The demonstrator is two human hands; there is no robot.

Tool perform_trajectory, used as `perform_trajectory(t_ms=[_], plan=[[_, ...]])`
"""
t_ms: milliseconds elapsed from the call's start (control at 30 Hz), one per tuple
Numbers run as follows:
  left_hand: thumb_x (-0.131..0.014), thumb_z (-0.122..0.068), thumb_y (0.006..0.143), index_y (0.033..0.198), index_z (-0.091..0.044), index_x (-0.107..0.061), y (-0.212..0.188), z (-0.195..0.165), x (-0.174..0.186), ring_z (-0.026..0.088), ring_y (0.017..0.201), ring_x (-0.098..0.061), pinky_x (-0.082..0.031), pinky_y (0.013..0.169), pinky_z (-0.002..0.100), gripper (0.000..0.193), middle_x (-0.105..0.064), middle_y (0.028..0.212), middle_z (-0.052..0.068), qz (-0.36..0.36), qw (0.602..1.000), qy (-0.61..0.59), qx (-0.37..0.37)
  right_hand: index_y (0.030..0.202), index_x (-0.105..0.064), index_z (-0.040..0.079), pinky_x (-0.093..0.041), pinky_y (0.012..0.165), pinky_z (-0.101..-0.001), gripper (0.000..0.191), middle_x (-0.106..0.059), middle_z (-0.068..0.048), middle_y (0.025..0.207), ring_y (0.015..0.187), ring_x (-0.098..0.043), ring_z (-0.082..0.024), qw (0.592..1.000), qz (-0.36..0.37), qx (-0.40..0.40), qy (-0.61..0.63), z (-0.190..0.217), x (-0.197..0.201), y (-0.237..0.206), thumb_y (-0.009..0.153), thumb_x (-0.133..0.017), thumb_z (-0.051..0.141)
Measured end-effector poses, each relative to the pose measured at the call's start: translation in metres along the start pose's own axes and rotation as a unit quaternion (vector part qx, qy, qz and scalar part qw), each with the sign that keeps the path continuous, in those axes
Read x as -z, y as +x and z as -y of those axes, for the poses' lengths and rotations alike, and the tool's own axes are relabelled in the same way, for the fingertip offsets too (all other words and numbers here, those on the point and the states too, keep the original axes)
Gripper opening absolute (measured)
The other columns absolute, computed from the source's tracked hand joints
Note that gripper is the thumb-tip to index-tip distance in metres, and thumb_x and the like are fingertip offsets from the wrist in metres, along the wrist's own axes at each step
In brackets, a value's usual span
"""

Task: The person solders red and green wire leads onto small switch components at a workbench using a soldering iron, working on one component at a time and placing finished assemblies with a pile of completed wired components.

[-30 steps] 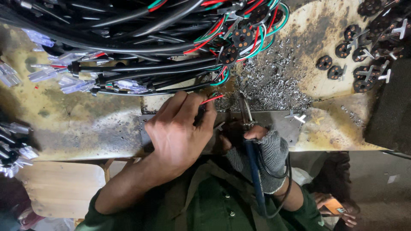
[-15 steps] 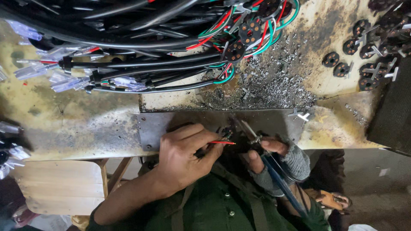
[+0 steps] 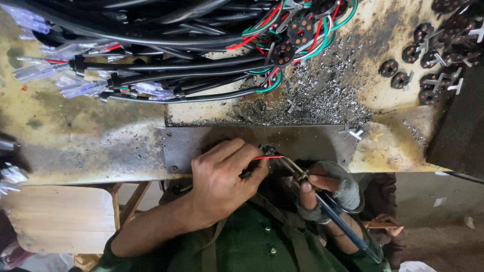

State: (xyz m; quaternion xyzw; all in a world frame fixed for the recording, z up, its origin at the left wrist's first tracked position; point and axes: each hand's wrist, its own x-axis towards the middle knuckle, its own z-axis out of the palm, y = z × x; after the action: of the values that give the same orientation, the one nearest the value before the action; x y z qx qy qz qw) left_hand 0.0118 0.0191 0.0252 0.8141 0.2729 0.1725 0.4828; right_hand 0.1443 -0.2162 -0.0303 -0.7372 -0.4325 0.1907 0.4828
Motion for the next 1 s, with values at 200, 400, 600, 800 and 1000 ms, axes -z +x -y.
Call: perform_trajectory(t_ms=[200, 400, 600, 800, 1000], plan=[[-0.081, -0.011, 0.081, 0.085, -0.007, -0.066, 0.004, -0.004, 0.003, 0.028, 0.071, -0.067, -0.052, 0.061, 0.040, 0.016, -0.065, 0.079, 0.007, 0.026, 0.999, -0.006, 0.035, 0.085, -0.061, 0.014, -0.048, 0.056, -0.0357, 0.018, -0.063, -0.008, 0.071, 0.060, -0.062, -0.025, 0.986, 0.050, -0.072, -0.143, 0.008, 0.008, -0.006, 0.083, -0.077, 0.005], [-0.081, -0.013, 0.080, 0.082, -0.008, -0.065, 0.008, -0.007, 0.002, 0.028, 0.068, -0.066, -0.051, 0.059, 0.041, 0.016, -0.064, 0.076, 0.006, 0.031, 0.998, -0.004, 0.057, 0.097, -0.062, 0.007, -0.049, 0.061, -0.0362, 0.013, -0.063, -0.011, 0.082, 0.067, -0.063, -0.026, 0.982, 0.071, 0.131, -0.112, 0.004, 0.010, 0.002, 0.091, -0.074, 0.006], [-0.080, -0.014, 0.080, 0.084, -0.008, -0.065, 0.008, -0.008, 0.003, 0.029, 0.069, -0.066, -0.051, 0.058, 0.041, 0.017, -0.064, 0.077, 0.006, 0.028, 0.998, 0.001, 0.059, 0.103, -0.061, 0.016, -0.046, 0.061, -0.0379, 0.022, -0.061, -0.008, 0.080, 0.069, -0.059, -0.026, 0.989, 0.094, -0.045, -0.101, 0.002, 0.018, -0.011, 0.086, -0.074, 0.012], [-0.080, -0.014, 0.081, 0.083, -0.008, -0.063, 0.008, -0.010, 0.002, 0.029, 0.070, -0.066, -0.051, 0.059, 0.041, 0.018, -0.064, 0.078, 0.006, 0.028, 0.998, 0.007, 0.061, 0.114, -0.058, 0.009, -0.047, 0.065, -0.0358, 0.020, -0.060, -0.005, 0.082, 0.071, -0.056, -0.016, 1.000, 0.016, 0.000, -0.025, -0.003, 0.023, -0.012, 0.102, -0.069, 0.020], [-0.079, -0.014, 0.082, 0.084, -0.008, -0.064, 0.009, -0.010, 0.002, 0.028, 0.070, -0.067, -0.052, 0.058, 0.040, 0.016, -0.064, 0.078, 0.005, 0.042, 0.997, 0.001, 0.063, 0.092, -0.071, 0.003, -0.051, 0.063, -0.0388, 0.024, -0.066, -0.012, 0.080, 0.071, -0.064, -0.024, 0.929, 0.268, -0.244, 0.069, -0.016, 0.049, -0.005, 0.100, -0.065, 0.025]])
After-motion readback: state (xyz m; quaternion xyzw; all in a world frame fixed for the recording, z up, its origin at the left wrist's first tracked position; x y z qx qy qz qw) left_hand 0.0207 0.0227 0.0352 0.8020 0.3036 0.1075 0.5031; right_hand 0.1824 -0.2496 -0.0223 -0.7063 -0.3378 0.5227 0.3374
